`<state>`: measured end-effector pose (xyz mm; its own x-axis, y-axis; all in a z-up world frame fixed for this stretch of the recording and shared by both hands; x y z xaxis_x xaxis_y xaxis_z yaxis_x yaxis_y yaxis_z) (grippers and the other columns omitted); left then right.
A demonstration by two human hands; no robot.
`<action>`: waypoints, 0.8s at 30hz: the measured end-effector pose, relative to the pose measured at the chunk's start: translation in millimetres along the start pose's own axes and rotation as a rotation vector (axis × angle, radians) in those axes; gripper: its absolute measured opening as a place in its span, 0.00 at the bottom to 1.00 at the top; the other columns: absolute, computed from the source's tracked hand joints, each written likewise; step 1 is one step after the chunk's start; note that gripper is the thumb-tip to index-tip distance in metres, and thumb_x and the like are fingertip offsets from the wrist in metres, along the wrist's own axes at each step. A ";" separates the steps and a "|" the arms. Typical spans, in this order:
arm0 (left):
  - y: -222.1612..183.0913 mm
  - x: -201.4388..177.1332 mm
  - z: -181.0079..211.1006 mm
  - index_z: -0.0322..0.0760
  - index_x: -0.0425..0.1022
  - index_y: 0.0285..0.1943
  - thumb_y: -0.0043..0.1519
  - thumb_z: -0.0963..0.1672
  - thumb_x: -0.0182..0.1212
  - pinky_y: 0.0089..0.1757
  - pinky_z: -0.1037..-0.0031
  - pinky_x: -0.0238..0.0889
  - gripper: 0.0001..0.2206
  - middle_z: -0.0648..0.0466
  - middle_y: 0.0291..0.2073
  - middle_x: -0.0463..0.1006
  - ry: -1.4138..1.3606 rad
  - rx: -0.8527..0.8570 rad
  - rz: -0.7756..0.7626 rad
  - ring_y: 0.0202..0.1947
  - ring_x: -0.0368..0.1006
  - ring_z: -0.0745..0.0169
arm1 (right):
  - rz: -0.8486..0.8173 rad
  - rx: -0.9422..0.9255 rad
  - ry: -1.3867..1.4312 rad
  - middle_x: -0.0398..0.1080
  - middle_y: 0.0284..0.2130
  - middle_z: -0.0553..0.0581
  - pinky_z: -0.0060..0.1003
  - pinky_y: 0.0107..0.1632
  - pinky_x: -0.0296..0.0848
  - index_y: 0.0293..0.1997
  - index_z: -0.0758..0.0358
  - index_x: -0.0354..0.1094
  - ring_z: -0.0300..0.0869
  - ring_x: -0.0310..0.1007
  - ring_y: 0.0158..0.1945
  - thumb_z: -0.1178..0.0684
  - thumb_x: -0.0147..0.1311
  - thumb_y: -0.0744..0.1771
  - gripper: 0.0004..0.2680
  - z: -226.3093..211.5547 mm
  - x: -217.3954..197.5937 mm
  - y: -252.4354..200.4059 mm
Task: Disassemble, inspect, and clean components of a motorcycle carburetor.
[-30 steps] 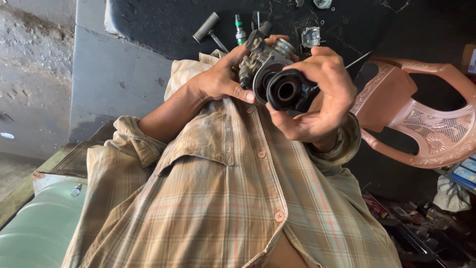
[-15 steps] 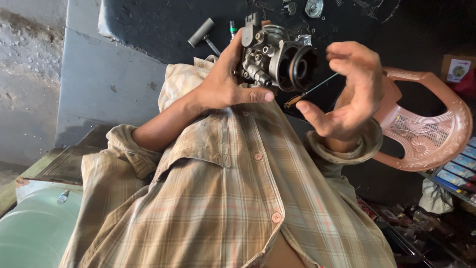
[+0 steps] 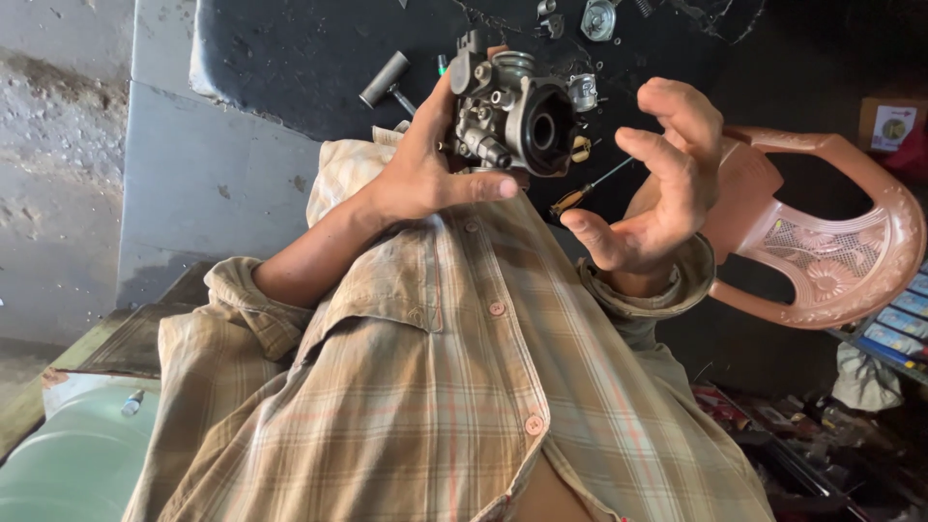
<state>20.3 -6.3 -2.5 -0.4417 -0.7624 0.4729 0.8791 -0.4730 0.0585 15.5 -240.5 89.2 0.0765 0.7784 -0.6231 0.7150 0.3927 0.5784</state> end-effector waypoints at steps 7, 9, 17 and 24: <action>-8.3 -8.3 -14.3 0.32 0.48 0.83 0.59 0.41 0.77 0.66 0.63 0.64 0.46 0.44 0.64 0.70 -0.510 -0.182 -0.056 0.65 0.69 0.53 | 0.082 0.078 0.096 0.65 0.55 0.70 0.54 0.57 0.74 0.51 0.68 0.69 0.58 0.66 0.63 0.45 0.62 0.66 0.16 -2.6 -1.2 -7.4; -7.8 -6.3 -8.3 0.34 0.45 0.81 0.58 0.41 0.75 0.56 0.55 0.75 0.45 0.42 0.60 0.72 -0.629 -0.255 -0.077 0.57 0.75 0.49 | 0.088 0.068 0.132 0.67 0.53 0.70 0.55 0.58 0.74 0.46 0.67 0.71 0.58 0.66 0.62 0.48 0.61 0.66 0.12 -3.0 -0.8 -7.1; -12.2 -10.2 -19.4 0.32 0.49 0.80 0.61 0.42 0.72 0.56 0.52 0.77 0.41 0.40 0.60 0.74 -0.715 -0.267 -0.093 0.57 0.77 0.45 | 0.031 -0.016 0.067 0.67 0.52 0.69 0.54 0.61 0.71 0.43 0.63 0.76 0.58 0.63 0.61 0.45 0.61 0.65 0.12 -20.7 15.2 9.5; -20.2 -9.6 -21.8 0.32 0.47 0.80 0.61 0.42 0.72 0.56 0.50 0.75 0.41 0.38 0.60 0.73 -0.726 -0.324 -0.106 0.56 0.77 0.43 | -0.087 0.119 0.169 0.68 0.57 0.66 0.50 0.64 0.70 0.39 0.65 0.78 0.57 0.62 0.66 0.54 0.62 0.66 0.06 -16.8 18.3 15.0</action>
Point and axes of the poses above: each hand's wrist, its own y-axis towards the middle knuckle, its own x-axis out of the palm, z = x × y, the point moved 2 cm from there along y, towards the middle knuckle
